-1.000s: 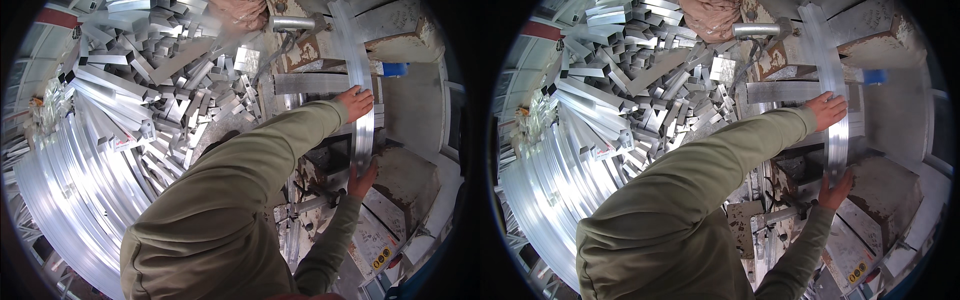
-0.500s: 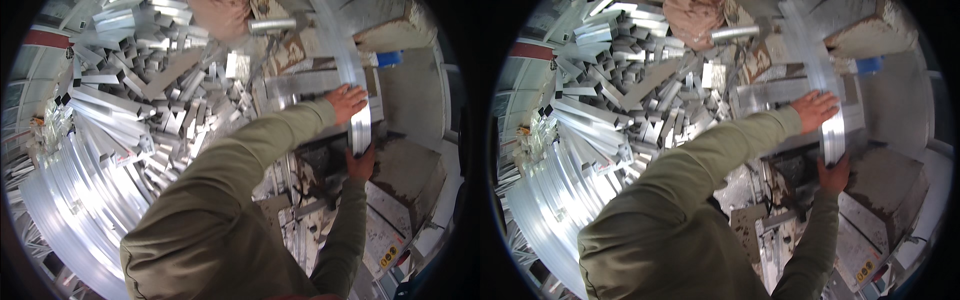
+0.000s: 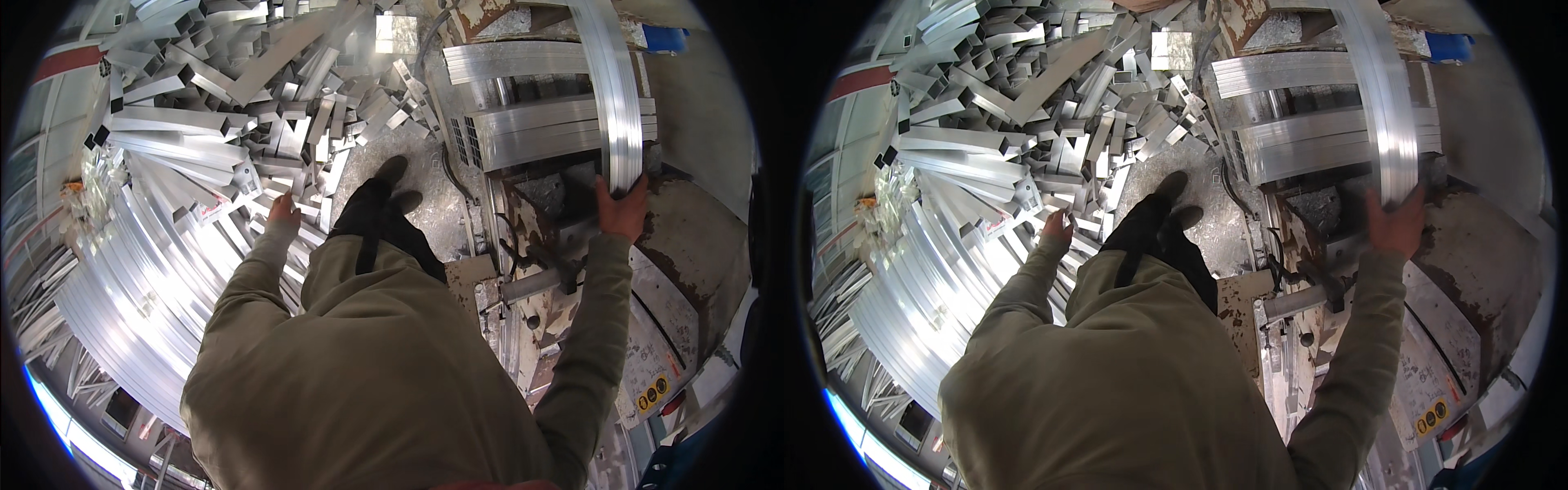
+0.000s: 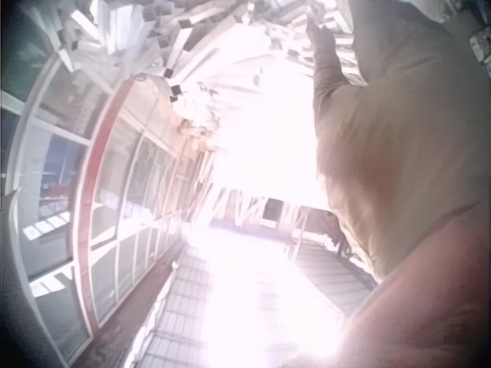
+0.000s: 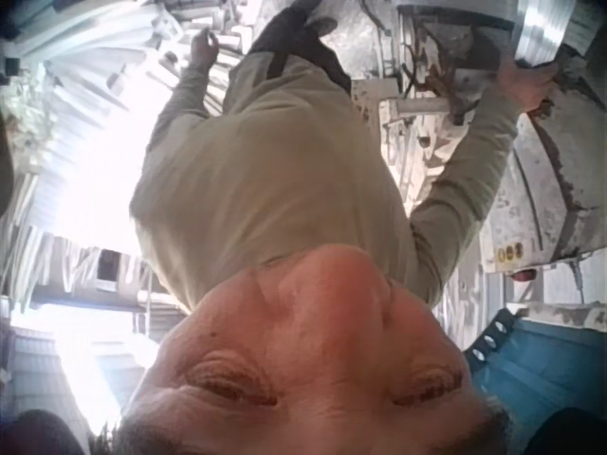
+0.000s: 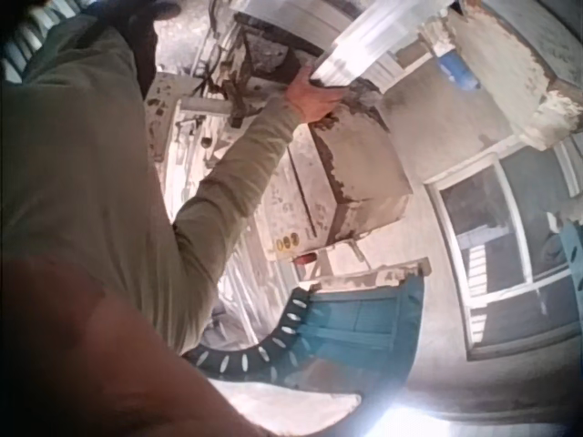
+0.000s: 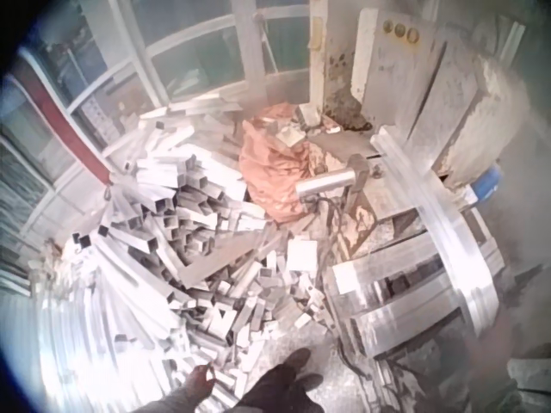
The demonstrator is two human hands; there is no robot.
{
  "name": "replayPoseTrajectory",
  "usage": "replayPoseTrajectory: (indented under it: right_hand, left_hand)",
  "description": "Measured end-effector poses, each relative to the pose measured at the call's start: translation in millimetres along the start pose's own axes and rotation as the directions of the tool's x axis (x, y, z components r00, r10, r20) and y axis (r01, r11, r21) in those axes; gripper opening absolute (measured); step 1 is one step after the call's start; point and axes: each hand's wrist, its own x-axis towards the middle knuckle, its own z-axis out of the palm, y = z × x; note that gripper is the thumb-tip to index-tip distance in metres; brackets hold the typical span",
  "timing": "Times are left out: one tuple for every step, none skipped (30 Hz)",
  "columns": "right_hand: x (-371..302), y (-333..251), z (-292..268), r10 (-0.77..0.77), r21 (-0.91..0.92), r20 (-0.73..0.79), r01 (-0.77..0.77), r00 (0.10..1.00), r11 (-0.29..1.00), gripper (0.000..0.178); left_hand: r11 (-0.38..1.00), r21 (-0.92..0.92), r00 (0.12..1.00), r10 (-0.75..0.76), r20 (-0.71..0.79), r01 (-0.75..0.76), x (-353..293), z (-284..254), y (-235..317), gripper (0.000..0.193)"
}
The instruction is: The person repeatedly picks up long aluminum profiles, places them into a cutting machine, operates the cutting mechanism, and removes the cut pieces. The cut pieces are dropped onto a pile on the floor.
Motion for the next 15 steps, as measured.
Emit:
replayPoseTrajectory:
  right_hand:
    - [0.4, 1.3, 1.5, -0.009, 0.008, -0.007, 0.009, 1.000, 1.000, 0.091]
    - [0.3, 3.1, 2.6, -0.015, 0.016, -0.013, 0.015, 1.000, 1.000, 0.091]
    - [-0.2, 4.8, 3.7, -0.020, 0.024, -0.019, 0.021, 1.000, 0.999, 0.091]
    - [0.6, 6.6, 4.8, -0.031, 0.032, -0.017, 0.032, 0.999, 0.999, 0.091]
    - [1.5, 8.1, 5.5, -0.041, 0.039, -0.016, 0.042, 0.999, 0.998, 0.092]
    - [1.1, 8.9, 5.4, -0.051, 0.046, -0.014, 0.051, 0.999, 0.998, 0.092]
    - [0.5, 8.7, 4.9, -0.051, 0.020, -0.021, 0.051, 0.999, 0.998, 0.092]
    - [-0.6, 7.4, 5.2, -0.044, -0.003, -0.029, 0.044, 0.999, 0.999, 0.093]
    - [-1.5, 5.9, 5.1, -0.037, -0.026, -0.039, 0.036, 0.999, 0.999, 0.093]
    - [-1.4, 3.0, 2.7, -0.041, -0.002, -0.027, 0.041, 0.999, 0.999, 0.093]
    - [-1.2, 0.1, -1.1, -0.045, 0.022, -0.017, 0.046, 0.999, 0.999, 0.093]
    - [-1.5, -1.4, -2.8, -0.049, 0.046, -0.006, 0.049, 0.999, 0.998, 0.094]
    - [0.0, -0.5, -2.5, -0.053, 0.064, 0.016, 0.052, 0.998, 0.997, 0.094]
    - [2.1, 2.2, -2.1, -0.057, 0.083, 0.038, 0.054, 0.998, 0.995, 0.093]
    - [3.2, 3.5, -2.0, -0.060, 0.101, 0.060, 0.054, 0.996, 0.993, 0.093]
  left_hand:
    - [0.995, -0.007, 0.994, -0.101, 0.051, 0.101, -15.2, -8.2, 6.2, 0.052]
    - [0.985, -0.028, 0.983, -0.170, 0.070, 0.172, -21.5, 3.9, -4.2, 0.056]
    - [0.993, -0.010, 0.991, -0.117, 0.057, 0.118, -27.3, 16.2, -15.0, 0.057]
    - [0.993, -0.023, 0.992, -0.110, 0.062, 0.112, -32.8, 21.4, -10.3, 0.057]
    - [0.994, -0.036, 0.993, -0.102, 0.067, 0.105, -36.2, 26.8, -4.2, 0.057]
    - [0.993, -0.086, 0.996, -0.074, 0.055, 0.079, -38.0, 36.0, -7.5, 0.057]
    - [0.995, -0.093, 0.999, -0.033, 0.010, 0.034, -41.3, 40.3, 1.2, 0.058]
    - [0.997, -0.081, 1.000, -0.010, -0.001, 0.010, -41.6, 37.5, 12.6, 0.058]
    - [0.998, -0.069, 1.000, 0.013, -0.012, -0.013, -43.1, 34.0, 22.8, 0.058]
    - [0.994, -0.110, 1.000, 0.002, -0.014, -0.004, -46.2, 31.9, 29.6, 0.058]
    - [0.988, -0.152, 1.000, -0.008, -0.016, 0.005, -48.9, 30.2, 35.1, 0.057]
    - [0.981, -0.193, 1.000, -0.016, -0.017, 0.013, -51.0, 30.4, 36.8, 0.057]
    - [0.984, -0.179, 1.000, -0.025, -0.019, 0.021, -52.2, 30.7, 35.6, 0.058]
    - [0.986, -0.165, 0.999, -0.032, -0.022, 0.028, -55.4, 31.4, 33.1, 0.058]
    - [0.988, -0.150, 0.999, -0.039, -0.024, 0.035, -58.7, 32.3, 30.2, 0.058]
